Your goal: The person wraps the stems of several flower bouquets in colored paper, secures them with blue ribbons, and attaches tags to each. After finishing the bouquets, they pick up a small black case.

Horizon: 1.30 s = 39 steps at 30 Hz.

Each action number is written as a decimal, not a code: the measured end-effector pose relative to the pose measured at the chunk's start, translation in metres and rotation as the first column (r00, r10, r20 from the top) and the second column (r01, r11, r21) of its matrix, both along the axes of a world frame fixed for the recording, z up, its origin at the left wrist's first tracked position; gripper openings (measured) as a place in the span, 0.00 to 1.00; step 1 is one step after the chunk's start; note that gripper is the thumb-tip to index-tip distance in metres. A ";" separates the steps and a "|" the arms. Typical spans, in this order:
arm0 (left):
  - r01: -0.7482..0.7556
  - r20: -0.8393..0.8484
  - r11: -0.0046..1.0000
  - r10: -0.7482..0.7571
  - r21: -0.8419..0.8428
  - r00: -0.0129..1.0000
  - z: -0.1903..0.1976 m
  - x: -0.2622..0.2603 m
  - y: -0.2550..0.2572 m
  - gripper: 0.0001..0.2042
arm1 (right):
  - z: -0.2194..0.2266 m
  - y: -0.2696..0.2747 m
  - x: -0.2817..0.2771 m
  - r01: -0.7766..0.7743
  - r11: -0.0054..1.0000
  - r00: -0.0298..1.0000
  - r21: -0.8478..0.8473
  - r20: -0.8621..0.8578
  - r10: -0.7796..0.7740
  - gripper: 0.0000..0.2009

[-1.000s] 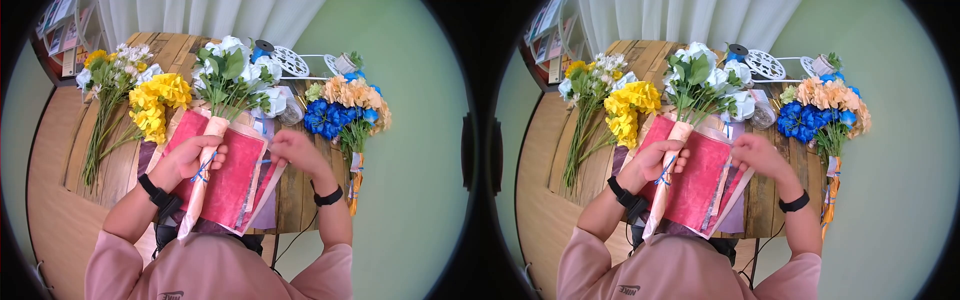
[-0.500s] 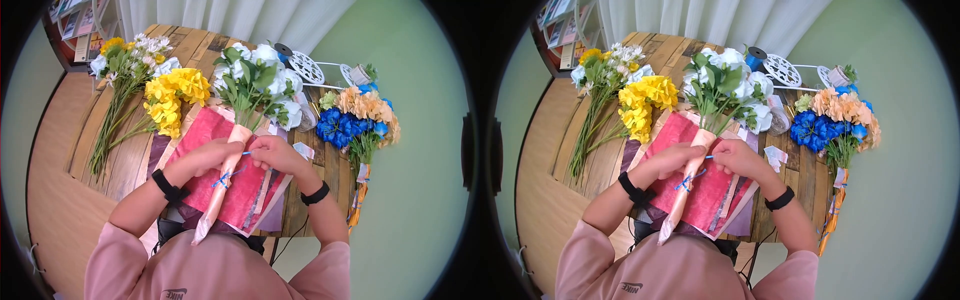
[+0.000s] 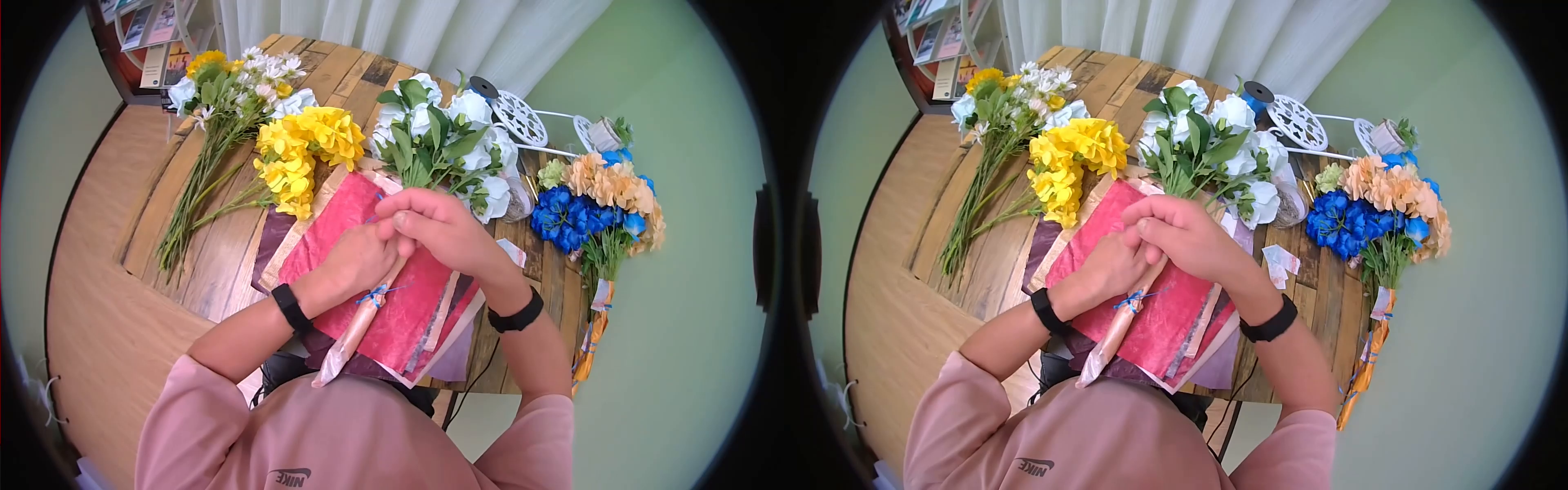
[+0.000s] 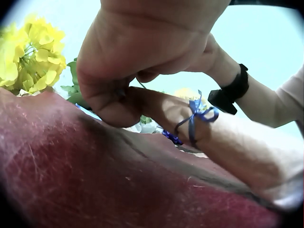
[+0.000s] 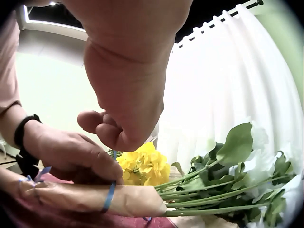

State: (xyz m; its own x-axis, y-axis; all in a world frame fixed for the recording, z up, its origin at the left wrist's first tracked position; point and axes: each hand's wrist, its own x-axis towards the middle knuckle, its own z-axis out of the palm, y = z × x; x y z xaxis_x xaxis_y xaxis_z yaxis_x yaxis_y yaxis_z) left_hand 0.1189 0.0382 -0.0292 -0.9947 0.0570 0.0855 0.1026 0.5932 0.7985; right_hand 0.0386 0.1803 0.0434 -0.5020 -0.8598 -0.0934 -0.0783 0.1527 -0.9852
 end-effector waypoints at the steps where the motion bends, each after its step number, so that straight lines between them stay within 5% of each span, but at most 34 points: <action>1: -0.007 0.002 1.000 0.007 -0.003 1.000 -0.006 -0.002 -0.001 0.24 | -0.003 -0.005 -0.001 0.004 1.000 0.999 -0.021 0.035 -0.004 0.13; 4: -0.185 0.003 0.980 0.186 0.076 0.983 -0.024 -0.011 -0.001 0.21 | -0.005 -0.005 -0.006 0.110 0.994 0.990 -0.002 0.085 -0.110 0.14; 5: -0.283 0.328 0.835 0.132 0.472 0.936 -0.022 -0.014 -0.003 0.18 | -0.006 0.000 -0.009 0.215 0.976 0.971 0.040 0.094 -0.218 0.15; 6: -0.454 0.566 0.524 -0.067 0.721 0.822 -0.021 -0.016 -0.005 0.14 | -0.012 0.007 -0.014 0.311 0.950 0.950 0.041 0.020 -0.312 0.15; 7: -0.457 0.567 0.521 -0.065 0.721 0.821 -0.026 -0.018 -0.008 0.14 | -0.019 0.021 -0.023 0.307 0.951 0.951 0.043 0.021 -0.308 0.15; 9: -0.527 0.605 0.313 -0.264 0.790 0.751 -0.040 -0.021 -0.013 0.13 | -0.036 0.049 -0.038 0.374 0.899 0.921 0.228 0.021 -0.389 0.12; 10: -0.527 0.603 0.306 -0.263 0.793 0.753 -0.041 -0.021 -0.014 0.13 | -0.042 0.055 -0.036 0.370 0.899 0.923 0.233 0.018 -0.384 0.12; 12: -0.576 0.574 0.139 -0.425 0.806 0.700 -0.040 -0.020 -0.016 0.13 | -0.052 0.065 -0.029 0.225 0.871 0.887 0.437 0.278 -0.369 0.12; 13: -0.576 0.573 0.135 -0.425 0.806 0.701 -0.040 -0.021 -0.016 0.13 | -0.056 0.063 -0.027 0.223 0.870 0.888 0.440 0.277 -0.367 0.12; 16: -0.517 0.491 0.119 -0.546 0.848 0.679 -0.037 -0.021 -0.013 0.13 | -0.091 0.060 -0.038 0.134 0.991 0.704 0.030 0.700 -0.116 0.17; 19: -0.493 0.453 0.112 -0.602 0.863 0.657 -0.033 -0.022 -0.010 0.14 | -0.086 0.039 -0.030 0.165 0.982 0.672 -0.091 0.739 -0.045 0.25; 23: -0.449 0.476 0.208 -0.595 0.869 0.647 -0.046 -0.026 -0.012 0.14 | -0.089 0.036 -0.034 0.081 0.995 0.702 -0.063 0.712 -0.012 0.30; 28: -0.453 0.541 0.302 -0.550 0.839 0.636 -0.049 -0.027 -0.010 0.13 | -0.089 0.037 -0.026 0.042 0.999 0.820 0.008 0.571 -0.038 0.21; 32: -0.389 0.627 0.524 -0.418 0.757 0.657 -0.047 -0.028 -0.010 0.11 | -0.090 0.044 -0.022 0.133 0.990 0.892 0.046 0.430 -0.140 0.13; 34: -0.373 0.662 0.623 -0.326 0.688 0.675 -0.036 -0.027 -0.011 0.11 | -0.083 0.047 -0.024 0.141 0.955 0.930 0.262 0.295 -0.219 0.07; 36: -0.280 0.566 0.847 -0.030 0.453 0.824 -0.023 -0.026 -0.012 0.12 | -0.071 0.054 -0.024 0.129 0.920 0.964 0.369 0.170 -0.203 0.06; 37: -0.275 0.566 0.849 -0.034 0.451 0.824 -0.025 -0.026 -0.015 0.12 | -0.063 0.058 -0.023 0.128 0.871 0.985 0.475 0.045 -0.169 0.07; 39: 0.001 0.133 0.994 -0.016 0.109 0.991 -0.033 -0.023 -0.027 0.11 | -0.054 0.063 -0.015 0.175 0.853 0.984 0.492 -0.069 -0.162 0.08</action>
State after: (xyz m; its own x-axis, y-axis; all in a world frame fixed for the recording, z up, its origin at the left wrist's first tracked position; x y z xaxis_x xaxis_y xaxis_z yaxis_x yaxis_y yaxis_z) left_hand 0.0956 0.0115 -0.0623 -0.9971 0.0631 -0.0420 -0.0046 0.5020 0.8649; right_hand 0.0231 0.2436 -0.0102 -0.6425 -0.6059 -0.4691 -0.0303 0.6318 -0.7746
